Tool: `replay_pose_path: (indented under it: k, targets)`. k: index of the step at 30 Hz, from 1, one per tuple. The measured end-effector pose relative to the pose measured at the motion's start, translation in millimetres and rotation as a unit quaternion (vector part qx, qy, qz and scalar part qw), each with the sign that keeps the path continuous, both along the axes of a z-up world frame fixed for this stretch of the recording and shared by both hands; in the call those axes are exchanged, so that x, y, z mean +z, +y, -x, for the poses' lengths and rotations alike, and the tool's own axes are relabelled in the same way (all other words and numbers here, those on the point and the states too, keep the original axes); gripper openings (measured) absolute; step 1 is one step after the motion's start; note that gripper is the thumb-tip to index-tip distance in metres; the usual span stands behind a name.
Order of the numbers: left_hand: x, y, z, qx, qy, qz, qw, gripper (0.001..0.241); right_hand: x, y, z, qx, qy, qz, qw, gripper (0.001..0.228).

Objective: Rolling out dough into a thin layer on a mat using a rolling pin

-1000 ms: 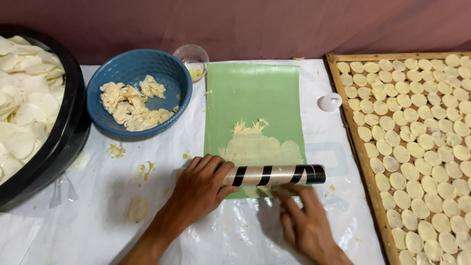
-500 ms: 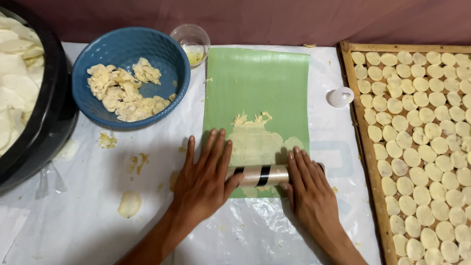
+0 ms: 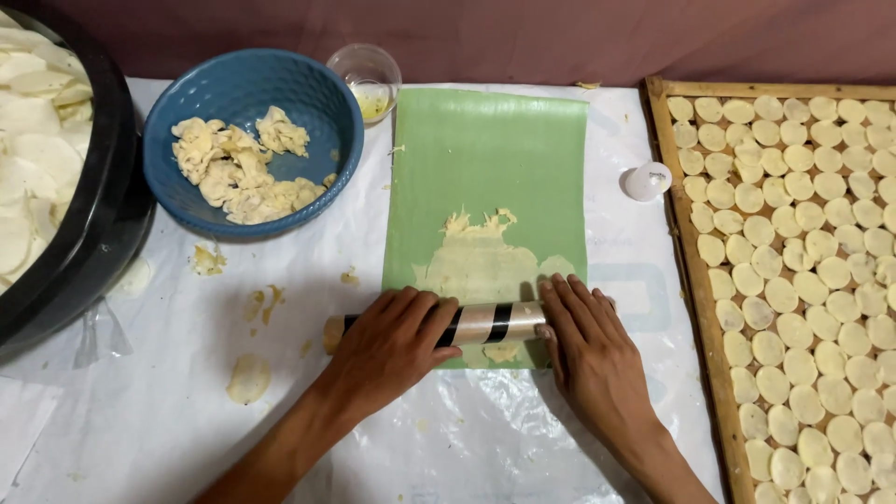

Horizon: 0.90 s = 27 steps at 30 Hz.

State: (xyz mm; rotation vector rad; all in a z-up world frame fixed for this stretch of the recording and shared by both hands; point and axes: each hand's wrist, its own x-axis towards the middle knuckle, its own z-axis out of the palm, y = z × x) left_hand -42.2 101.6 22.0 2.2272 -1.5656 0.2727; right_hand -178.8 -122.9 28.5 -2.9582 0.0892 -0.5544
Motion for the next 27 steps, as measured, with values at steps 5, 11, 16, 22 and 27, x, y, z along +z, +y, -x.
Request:
replay_pose_path:
  k: [5, 11, 16, 22, 27]
  targets:
    - [13, 3, 9, -0.003, -0.018, 0.016, 1.0, 0.055, 6, 11, 21, 0.008, -0.016, -0.017, 1.0, 0.049]
    - [3, 0, 11, 0.01, 0.017, 0.004, 1.0, 0.055, -17, 8, 29, 0.005, 0.005, -0.053, 0.999, 0.054]
    - [4, -13, -11, 0.027, 0.032, 0.004, 0.999, 0.055, -10, -7, 5, 0.01, 0.009, -0.07, 0.997, 0.047]
    - [6, -27, -37, 0.046, 0.068, 0.014, 0.997, 0.072, 21, -12, -24, 0.03, 0.054, -0.115, 0.991, 0.033]
    - [-2, -36, -44, 0.113, 0.021, 0.043, 0.992, 0.069, -3, -14, -56, -0.005, 0.01, -0.034, 0.999, 0.059]
